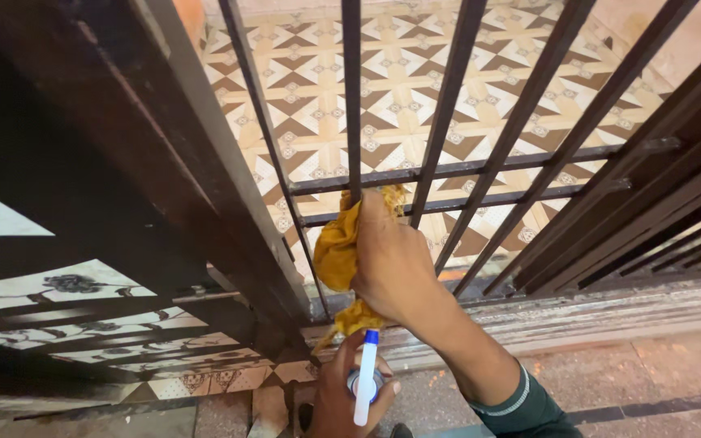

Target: The person cleans the bars of a metal gate by spraying it with a cleaning solution and wiping it with a yellow cloth.

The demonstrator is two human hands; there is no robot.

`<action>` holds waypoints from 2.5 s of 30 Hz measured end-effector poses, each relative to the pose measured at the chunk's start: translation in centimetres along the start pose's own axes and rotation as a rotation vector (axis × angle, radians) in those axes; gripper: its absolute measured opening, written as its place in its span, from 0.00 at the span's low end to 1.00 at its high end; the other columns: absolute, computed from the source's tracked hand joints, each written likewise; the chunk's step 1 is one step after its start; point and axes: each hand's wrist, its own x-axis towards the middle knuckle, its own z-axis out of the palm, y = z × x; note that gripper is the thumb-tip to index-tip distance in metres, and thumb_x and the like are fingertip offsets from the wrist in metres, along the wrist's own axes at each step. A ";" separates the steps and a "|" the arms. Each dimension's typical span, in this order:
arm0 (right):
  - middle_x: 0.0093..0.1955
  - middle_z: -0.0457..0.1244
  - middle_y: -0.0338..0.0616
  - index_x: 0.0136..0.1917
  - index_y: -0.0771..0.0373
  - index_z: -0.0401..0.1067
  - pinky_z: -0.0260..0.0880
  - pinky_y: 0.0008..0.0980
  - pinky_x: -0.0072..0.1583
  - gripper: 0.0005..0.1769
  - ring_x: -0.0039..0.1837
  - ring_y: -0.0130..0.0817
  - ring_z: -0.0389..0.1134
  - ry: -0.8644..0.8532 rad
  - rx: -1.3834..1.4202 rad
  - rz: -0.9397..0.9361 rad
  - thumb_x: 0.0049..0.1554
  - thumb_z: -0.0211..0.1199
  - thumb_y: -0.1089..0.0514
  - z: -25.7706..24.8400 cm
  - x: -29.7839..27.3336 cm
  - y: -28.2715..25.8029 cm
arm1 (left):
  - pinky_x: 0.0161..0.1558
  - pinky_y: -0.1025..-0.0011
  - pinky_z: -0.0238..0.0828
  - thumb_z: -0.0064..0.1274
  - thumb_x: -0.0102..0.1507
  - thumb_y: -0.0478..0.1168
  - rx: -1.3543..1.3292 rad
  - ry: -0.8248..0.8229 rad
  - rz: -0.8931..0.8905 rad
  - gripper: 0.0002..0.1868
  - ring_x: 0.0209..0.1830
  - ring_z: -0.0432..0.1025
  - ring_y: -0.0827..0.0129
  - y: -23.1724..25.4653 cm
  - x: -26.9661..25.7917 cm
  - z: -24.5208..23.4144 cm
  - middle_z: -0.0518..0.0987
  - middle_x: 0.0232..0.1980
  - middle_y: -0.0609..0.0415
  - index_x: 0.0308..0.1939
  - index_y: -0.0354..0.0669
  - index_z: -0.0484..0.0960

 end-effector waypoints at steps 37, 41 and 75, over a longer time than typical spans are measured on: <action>0.78 0.57 0.59 0.85 0.66 0.39 0.55 0.39 0.77 0.56 0.78 0.50 0.62 -0.008 0.713 -0.220 0.55 0.69 0.57 2.3 -3.4 -3.1 | 0.41 0.73 0.79 0.70 0.49 0.35 -0.073 0.173 -0.111 0.38 0.34 0.82 0.74 -5.6 -2.7 -2.1 0.87 0.35 0.54 0.63 0.42 0.74; 0.83 0.50 0.58 0.87 0.66 0.39 0.50 0.38 0.80 0.55 0.82 0.45 0.54 -0.132 1.051 -0.059 0.56 0.66 0.57 1.4 -2.0 -2.2 | 0.43 0.69 0.78 0.67 0.49 0.34 -0.084 0.137 -0.269 0.33 0.35 0.82 0.69 -4.1 -2.5 -2.2 0.87 0.35 0.52 0.59 0.42 0.76; 0.70 0.59 0.43 0.80 0.63 0.56 0.74 0.28 0.66 0.44 0.66 0.28 0.69 0.796 0.549 -0.132 0.58 0.78 0.60 3.6 -7.8 0.2 | 0.41 0.73 0.77 0.67 0.53 0.33 -0.069 0.104 -0.107 0.41 0.35 0.80 0.72 -1.2 -3.3 -2.3 0.84 0.36 0.53 0.69 0.39 0.68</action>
